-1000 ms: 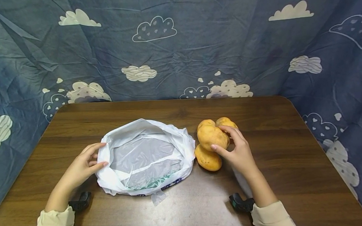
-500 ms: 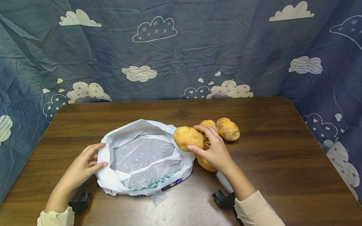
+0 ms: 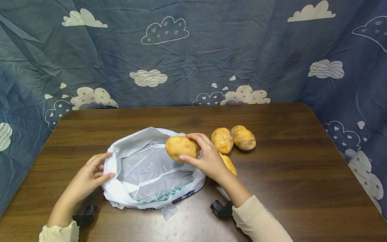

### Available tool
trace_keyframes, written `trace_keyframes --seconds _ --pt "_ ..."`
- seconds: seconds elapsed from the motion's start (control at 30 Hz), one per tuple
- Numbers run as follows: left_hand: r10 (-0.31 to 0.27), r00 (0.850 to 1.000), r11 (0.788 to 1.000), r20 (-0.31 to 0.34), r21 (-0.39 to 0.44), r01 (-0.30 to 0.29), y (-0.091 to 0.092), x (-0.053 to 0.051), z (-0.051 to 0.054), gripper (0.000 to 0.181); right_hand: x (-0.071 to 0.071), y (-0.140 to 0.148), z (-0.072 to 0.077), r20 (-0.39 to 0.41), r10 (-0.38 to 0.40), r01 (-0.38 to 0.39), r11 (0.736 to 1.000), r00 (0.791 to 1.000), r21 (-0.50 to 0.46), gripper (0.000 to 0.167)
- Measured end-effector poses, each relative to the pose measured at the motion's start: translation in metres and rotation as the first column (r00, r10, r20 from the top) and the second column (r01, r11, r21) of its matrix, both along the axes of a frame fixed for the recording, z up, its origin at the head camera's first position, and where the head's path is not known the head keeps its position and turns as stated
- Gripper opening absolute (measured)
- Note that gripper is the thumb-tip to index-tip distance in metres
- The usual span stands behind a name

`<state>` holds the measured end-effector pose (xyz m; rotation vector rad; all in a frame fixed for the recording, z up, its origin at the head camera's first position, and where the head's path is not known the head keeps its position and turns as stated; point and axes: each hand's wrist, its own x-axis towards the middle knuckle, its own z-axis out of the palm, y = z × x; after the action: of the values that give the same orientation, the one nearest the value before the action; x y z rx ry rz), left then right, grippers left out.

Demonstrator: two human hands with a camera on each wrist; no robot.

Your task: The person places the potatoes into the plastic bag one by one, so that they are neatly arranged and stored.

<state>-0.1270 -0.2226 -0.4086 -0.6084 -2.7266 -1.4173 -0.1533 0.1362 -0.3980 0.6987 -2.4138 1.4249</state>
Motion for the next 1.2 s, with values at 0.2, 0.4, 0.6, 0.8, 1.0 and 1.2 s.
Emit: trace_keyframes --seconds 0.2,0.4,0.6,0.8,1.0,1.2 --pt "-0.001 1.0 1.0 0.004 -0.003 0.001 0.0 0.0 0.0 0.057 -0.006 -0.018 -0.004 -0.001 0.033 -0.033 0.999 0.999 -0.01 0.058" --pt "-0.001 1.0 1.0 -0.005 -0.015 0.001 0.0 -0.001 0.001 0.058 -0.011 -0.036 -0.005 0.023 0.043 -0.043 0.999 0.999 0.006 0.058" --pt "-0.005 1.0 1.0 0.0 -0.008 0.005 -0.001 0.0 0.001 0.059 -0.016 -0.055 -0.009 0.036 0.078 -0.078 0.997 0.996 -0.003 0.058" --pt "-0.006 1.0 1.0 -0.002 -0.009 0.006 -0.001 0.0 0.001 0.059 -0.021 -0.071 -0.016 0.039 0.088 -0.088 0.996 0.995 0.006 0.057" --pt "0.003 1.0 1.0 0.012 -0.027 -0.003 -0.001 0.0 -0.001 0.059 -0.026 -0.086 -0.023 0.061 0.092 -0.093 0.995 0.994 0.019 0.057" --pt "0.002 1.0 1.0 0.008 -0.016 -0.002 -0.001 0.0 -0.002 0.059 -0.028 -0.101 -0.028 0.091 0.076 -0.08 0.996 0.993 0.045 0.058"
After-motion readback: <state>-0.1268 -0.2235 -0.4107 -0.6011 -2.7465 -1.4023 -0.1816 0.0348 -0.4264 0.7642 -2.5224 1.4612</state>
